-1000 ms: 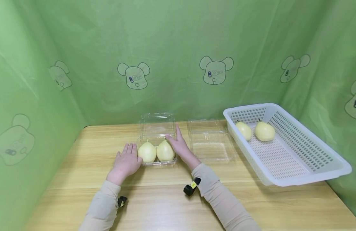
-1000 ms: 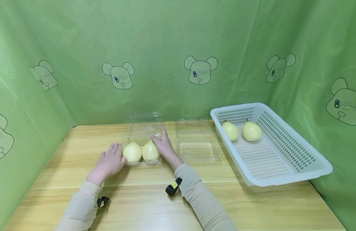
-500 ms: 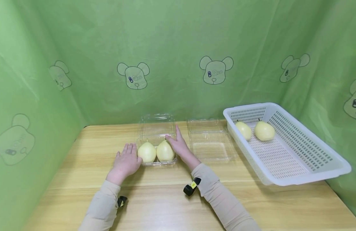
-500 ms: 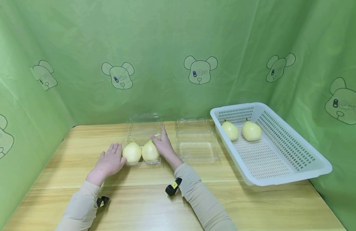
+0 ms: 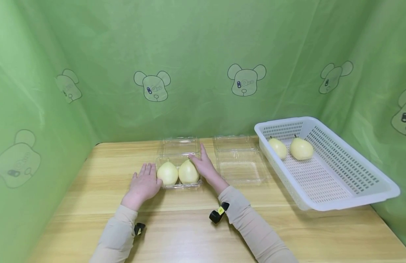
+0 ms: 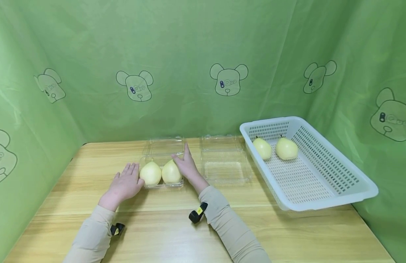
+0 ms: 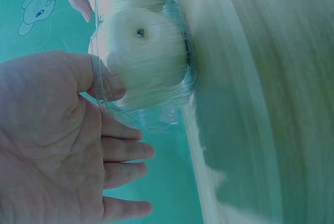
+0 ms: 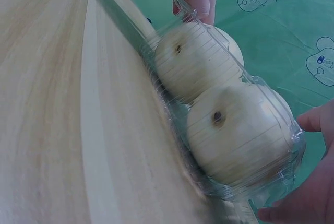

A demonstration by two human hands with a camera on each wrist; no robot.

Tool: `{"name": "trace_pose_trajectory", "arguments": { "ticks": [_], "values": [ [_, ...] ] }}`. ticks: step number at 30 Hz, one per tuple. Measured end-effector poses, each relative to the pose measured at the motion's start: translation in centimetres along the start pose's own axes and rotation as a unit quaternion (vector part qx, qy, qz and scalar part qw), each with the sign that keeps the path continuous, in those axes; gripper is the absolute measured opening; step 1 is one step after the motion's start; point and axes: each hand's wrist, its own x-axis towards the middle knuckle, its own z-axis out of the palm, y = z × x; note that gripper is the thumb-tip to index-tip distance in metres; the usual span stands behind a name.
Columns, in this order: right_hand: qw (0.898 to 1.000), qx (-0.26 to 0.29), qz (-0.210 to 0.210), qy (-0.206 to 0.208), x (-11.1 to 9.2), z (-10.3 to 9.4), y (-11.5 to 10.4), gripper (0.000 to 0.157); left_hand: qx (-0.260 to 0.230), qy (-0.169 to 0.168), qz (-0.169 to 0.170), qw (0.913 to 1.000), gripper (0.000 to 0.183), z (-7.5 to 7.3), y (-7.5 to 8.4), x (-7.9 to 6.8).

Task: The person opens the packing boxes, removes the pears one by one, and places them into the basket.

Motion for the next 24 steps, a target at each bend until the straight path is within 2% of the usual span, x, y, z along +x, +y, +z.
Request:
{"name": "trace_pose_trajectory", "arguments": {
  "ticks": [13,20,24],
  "values": [
    [1.000,-0.016,0.006,0.001,-0.3,-0.3,-0.2,0.084,-0.004,0.004,0.001,1.0000,0.068,0.2,0.0,0.0],
    [0.999,-0.034,-0.033,0.012,-0.8,-0.9,-1.1,0.080,-0.012,0.012,-0.004,0.9998,0.069,0.1,0.0,0.0],
    [0.996,-0.066,-0.063,0.019,-1.1,-1.1,-1.8,0.076,-0.017,0.017,-0.009,0.9997,0.068,0.1,0.1,-0.1]
  ]
}}
